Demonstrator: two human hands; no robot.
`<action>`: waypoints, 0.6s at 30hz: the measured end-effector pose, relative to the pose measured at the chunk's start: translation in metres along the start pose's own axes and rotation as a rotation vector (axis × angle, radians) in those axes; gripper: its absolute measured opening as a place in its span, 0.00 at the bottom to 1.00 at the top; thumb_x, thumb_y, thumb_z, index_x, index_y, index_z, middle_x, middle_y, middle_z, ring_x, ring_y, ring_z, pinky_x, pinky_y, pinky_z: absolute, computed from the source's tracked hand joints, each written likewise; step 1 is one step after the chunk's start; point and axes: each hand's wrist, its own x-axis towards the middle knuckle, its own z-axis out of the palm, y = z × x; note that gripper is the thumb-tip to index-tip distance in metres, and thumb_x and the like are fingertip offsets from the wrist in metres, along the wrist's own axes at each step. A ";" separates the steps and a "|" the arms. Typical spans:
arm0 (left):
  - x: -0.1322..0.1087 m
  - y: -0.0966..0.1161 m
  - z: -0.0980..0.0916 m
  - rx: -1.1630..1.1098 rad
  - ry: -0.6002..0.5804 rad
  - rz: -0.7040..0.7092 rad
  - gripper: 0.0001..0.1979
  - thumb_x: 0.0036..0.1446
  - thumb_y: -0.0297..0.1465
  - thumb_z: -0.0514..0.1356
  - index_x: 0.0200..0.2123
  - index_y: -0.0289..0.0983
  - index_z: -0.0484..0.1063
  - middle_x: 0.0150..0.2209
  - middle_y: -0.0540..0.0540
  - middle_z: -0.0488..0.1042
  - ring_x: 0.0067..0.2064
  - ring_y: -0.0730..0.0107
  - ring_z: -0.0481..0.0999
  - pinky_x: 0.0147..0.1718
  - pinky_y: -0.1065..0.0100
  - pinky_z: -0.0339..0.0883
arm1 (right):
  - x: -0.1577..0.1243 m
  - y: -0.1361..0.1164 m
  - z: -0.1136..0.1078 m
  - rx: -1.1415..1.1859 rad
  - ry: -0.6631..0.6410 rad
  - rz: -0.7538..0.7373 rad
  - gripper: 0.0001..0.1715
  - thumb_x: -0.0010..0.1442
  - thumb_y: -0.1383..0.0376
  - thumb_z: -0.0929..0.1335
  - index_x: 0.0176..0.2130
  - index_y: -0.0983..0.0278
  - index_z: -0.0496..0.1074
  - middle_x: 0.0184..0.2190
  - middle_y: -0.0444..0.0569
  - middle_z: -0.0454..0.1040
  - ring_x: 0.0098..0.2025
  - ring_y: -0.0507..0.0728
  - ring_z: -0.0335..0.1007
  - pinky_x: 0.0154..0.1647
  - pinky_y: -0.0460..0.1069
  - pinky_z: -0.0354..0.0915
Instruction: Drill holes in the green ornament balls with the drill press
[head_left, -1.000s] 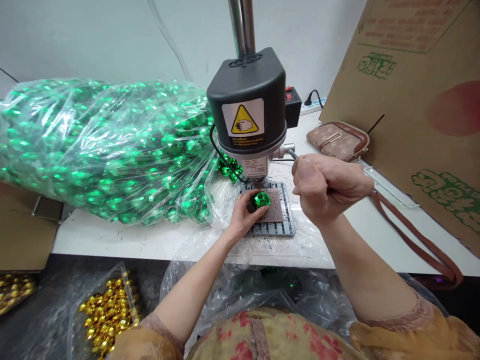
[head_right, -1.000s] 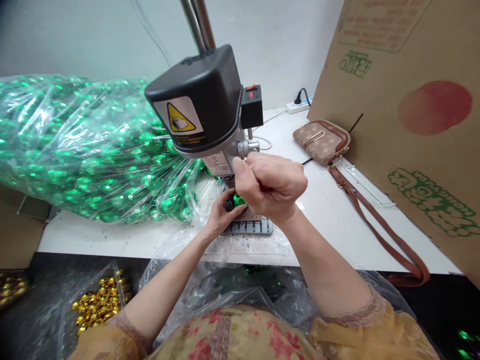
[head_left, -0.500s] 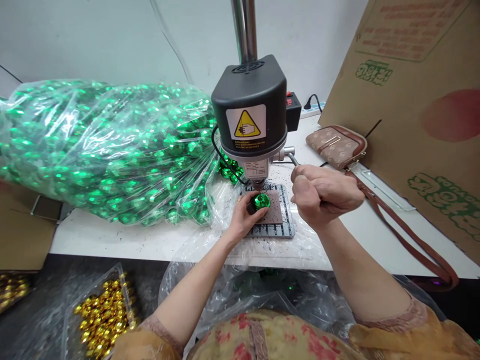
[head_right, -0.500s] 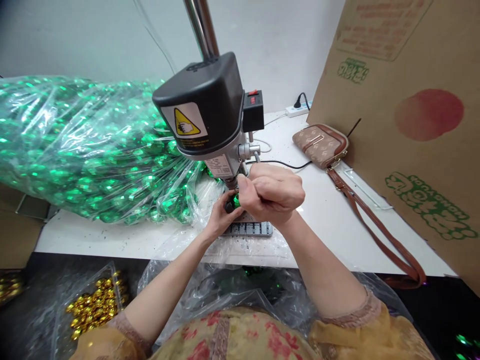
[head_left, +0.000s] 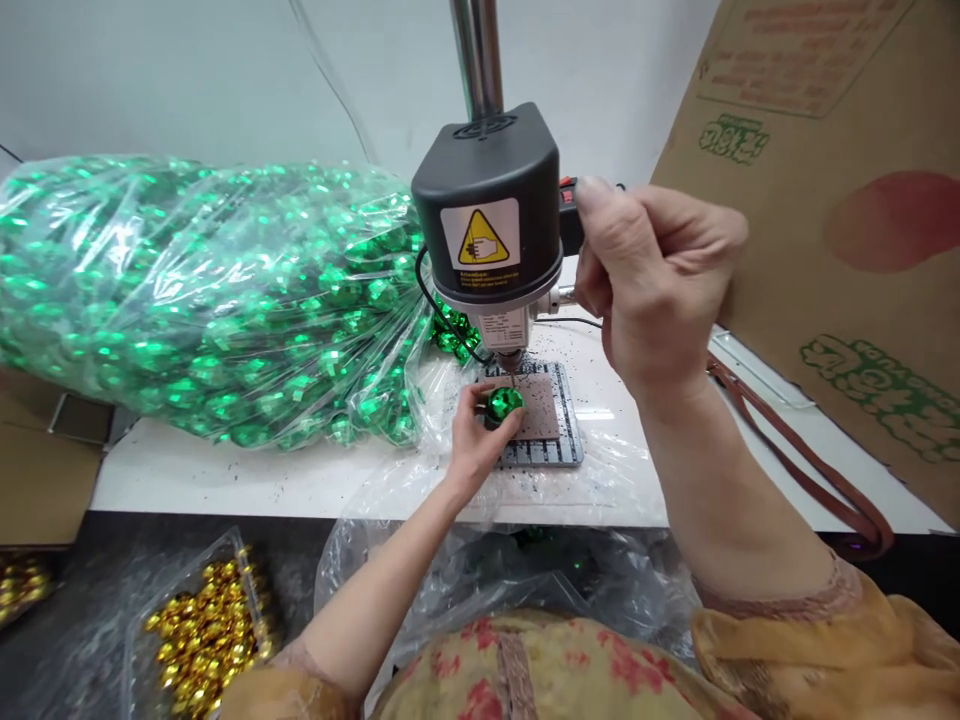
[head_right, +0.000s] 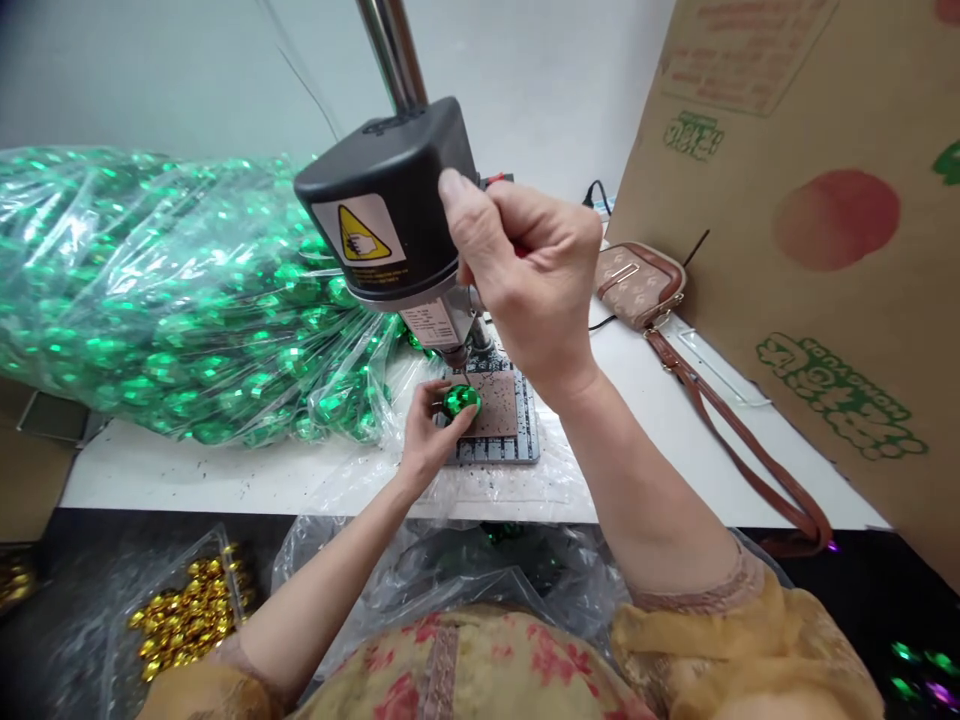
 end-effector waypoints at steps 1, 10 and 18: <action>-0.011 0.005 -0.006 0.020 -0.001 0.013 0.19 0.54 0.39 0.70 0.46 0.40 0.69 0.42 0.45 0.78 0.40 0.65 0.78 0.40 0.64 0.72 | 0.002 0.000 0.000 -0.010 -0.001 0.001 0.28 0.64 0.67 0.70 0.16 0.63 0.61 0.12 0.37 0.58 0.15 0.44 0.48 0.19 0.48 0.52; -0.104 -0.004 -0.045 0.381 -0.704 0.653 0.26 0.56 0.49 0.69 0.51 0.40 0.73 0.42 0.40 0.80 0.45 0.56 0.78 0.44 0.58 0.73 | -0.002 0.000 -0.001 -0.041 0.005 -0.017 0.28 0.66 0.65 0.69 0.17 0.63 0.60 0.14 0.39 0.58 0.16 0.45 0.50 0.22 0.48 0.56; 0.004 -0.016 -0.055 0.292 0.039 0.305 0.05 0.67 0.29 0.57 0.42 0.40 0.73 0.40 0.43 0.79 0.43 0.61 0.78 0.46 0.59 0.72 | -0.007 0.002 -0.003 -0.032 0.018 -0.046 0.29 0.64 0.57 0.70 0.17 0.62 0.61 0.13 0.38 0.58 0.15 0.44 0.51 0.20 0.48 0.54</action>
